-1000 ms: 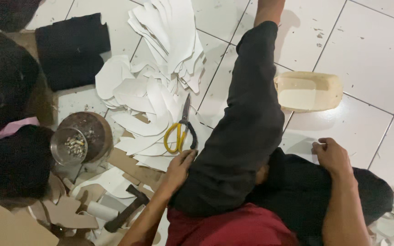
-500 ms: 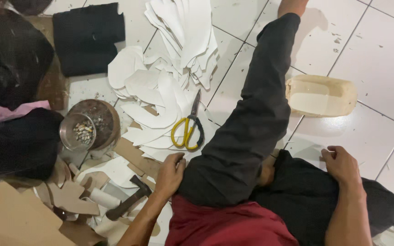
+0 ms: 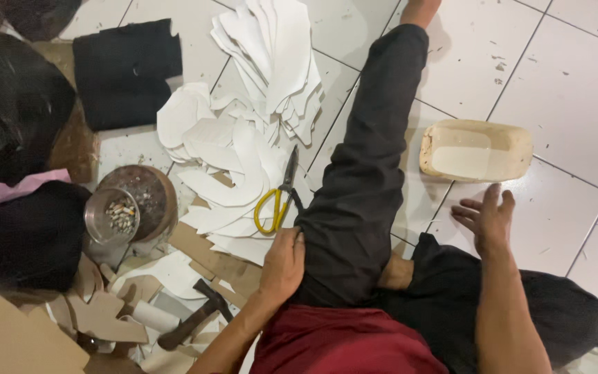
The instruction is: The person pours a white liquid from a plastic bottle into a beige container. They then use yellow-handled scissors to cut a white sheet into smaller pieces. Finally, they fold the cut pieces by hand and place them into the container.
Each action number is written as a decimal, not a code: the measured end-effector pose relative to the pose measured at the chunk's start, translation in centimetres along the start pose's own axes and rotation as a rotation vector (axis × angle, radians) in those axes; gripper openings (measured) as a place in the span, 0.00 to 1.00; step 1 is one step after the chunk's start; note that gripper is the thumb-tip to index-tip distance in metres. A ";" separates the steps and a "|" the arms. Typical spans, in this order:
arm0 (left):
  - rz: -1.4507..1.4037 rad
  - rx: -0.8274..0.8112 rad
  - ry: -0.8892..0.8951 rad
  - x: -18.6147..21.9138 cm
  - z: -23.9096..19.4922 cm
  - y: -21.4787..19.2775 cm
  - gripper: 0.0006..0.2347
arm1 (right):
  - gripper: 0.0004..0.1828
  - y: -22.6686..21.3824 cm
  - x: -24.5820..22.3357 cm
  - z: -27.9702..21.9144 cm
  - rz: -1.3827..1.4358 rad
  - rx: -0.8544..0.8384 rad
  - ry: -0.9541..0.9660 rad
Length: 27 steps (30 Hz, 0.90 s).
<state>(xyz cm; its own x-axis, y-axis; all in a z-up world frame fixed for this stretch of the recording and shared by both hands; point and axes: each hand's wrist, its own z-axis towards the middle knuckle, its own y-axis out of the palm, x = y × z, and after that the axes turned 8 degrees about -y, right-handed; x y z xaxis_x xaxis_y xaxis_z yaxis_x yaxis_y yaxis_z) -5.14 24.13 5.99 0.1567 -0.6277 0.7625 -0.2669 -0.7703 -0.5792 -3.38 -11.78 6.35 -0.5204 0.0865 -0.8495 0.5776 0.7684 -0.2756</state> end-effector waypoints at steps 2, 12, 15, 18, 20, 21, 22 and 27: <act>0.022 -0.004 -0.018 -0.3 0.8 -0.1 0.12 | 0.37 1.0 -0.9 0.5 0.032 0.021 0.013; -0.047 0.015 -0.082 0.5 4.1 -1.0 0.11 | 0.21 2.0 -1.6 3.6 -0.041 0.199 -0.021; -0.081 0.052 -0.096 1.6 7.5 -1.9 0.11 | 0.16 0.7 -1.0 3.7 -0.080 0.167 -0.037; -0.035 0.067 -0.103 3.3 11.9 -3.3 0.13 | 0.14 -0.8 -0.1 3.7 -0.087 0.142 -0.065; 0.016 0.065 -0.091 4.2 15.5 -3.9 0.16 | 0.13 -1.8 -0.5 3.2 -0.092 0.142 -0.077; 0.040 0.101 -0.119 4.3 17.5 -4.1 0.18 | 0.14 -2.1 -1.1 2.7 -0.130 0.135 -0.035; 0.065 0.137 -0.149 4.5 19.5 -4.3 0.19 | 0.14 -2.3 -1.7 2.2 -0.168 0.127 0.009; 0.238 0.204 -0.385 3.5 27.7 -4.4 0.27 | 0.15 -3.6 -2.4 1.4 -0.232 0.144 0.032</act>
<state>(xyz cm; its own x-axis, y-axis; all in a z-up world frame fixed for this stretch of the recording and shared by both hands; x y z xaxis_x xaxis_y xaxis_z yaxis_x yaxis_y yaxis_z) 22.94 22.17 3.25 0.4640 -0.7556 0.4624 -0.1527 -0.5824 -0.7984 -3.33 -15.64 8.80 -0.6677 -0.0595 -0.7420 0.5226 0.6724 -0.5242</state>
